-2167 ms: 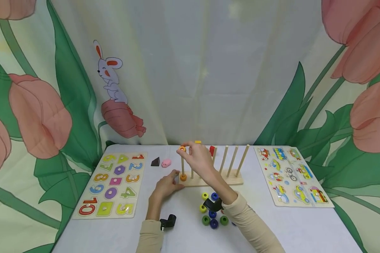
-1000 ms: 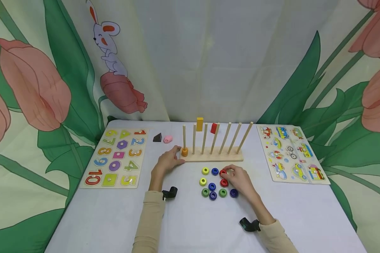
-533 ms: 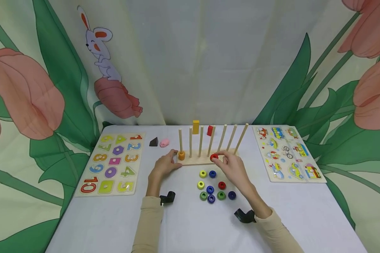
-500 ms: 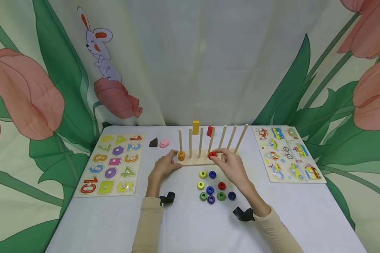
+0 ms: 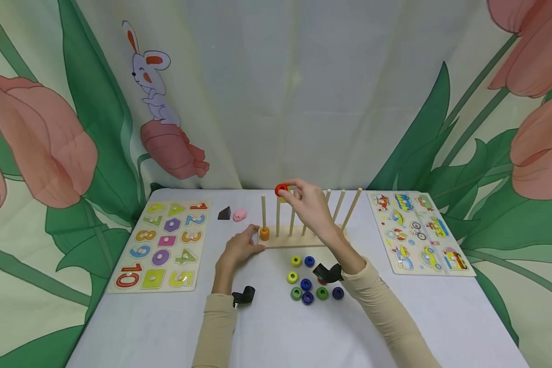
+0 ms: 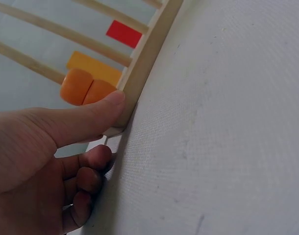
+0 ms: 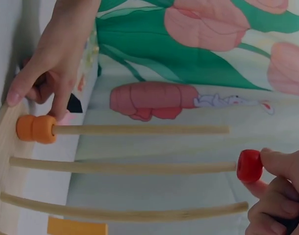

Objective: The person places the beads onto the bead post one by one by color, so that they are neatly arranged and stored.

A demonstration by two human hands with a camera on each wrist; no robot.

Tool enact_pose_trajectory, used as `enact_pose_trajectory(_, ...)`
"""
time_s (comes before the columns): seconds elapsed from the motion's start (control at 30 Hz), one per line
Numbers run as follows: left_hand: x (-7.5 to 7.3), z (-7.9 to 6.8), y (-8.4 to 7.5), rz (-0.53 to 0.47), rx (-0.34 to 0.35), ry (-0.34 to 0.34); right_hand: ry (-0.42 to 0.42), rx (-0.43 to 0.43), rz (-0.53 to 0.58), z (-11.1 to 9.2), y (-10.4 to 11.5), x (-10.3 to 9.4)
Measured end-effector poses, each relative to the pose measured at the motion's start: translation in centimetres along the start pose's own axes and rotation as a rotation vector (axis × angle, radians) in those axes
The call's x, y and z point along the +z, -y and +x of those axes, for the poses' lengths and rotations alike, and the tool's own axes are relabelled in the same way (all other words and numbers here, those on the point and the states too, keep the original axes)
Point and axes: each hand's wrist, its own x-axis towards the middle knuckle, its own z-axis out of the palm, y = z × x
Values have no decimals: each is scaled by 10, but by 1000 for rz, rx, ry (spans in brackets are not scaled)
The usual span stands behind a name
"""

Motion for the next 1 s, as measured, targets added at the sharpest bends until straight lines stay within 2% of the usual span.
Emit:
enact_pose_trajectory(0.23,-1,-1,-3,-4,-7,-1,3,0,-64,2,-2,7)
enact_pose_trajectory(0.4,1,1,-1,-6,-19,10,-48,-11,-18,-11,-5,1)
enact_pose_trajectory(0.53,2,1,-1,-2,-29,7,-71,35,45,-36,-14,-8)
enact_pose_trajectory(0.67,2,1,-1,-6,-37,6,-27,133,72,-70,-34,-12)
enact_pose_trajectory(0.8,2,0,-1,-5,-36,9,29,261,39,-107,-61,-10)
enact_pose_trajectory(1.0,1,1,-1,-5,-33,11,170,439,-88,-155,-95,-2)
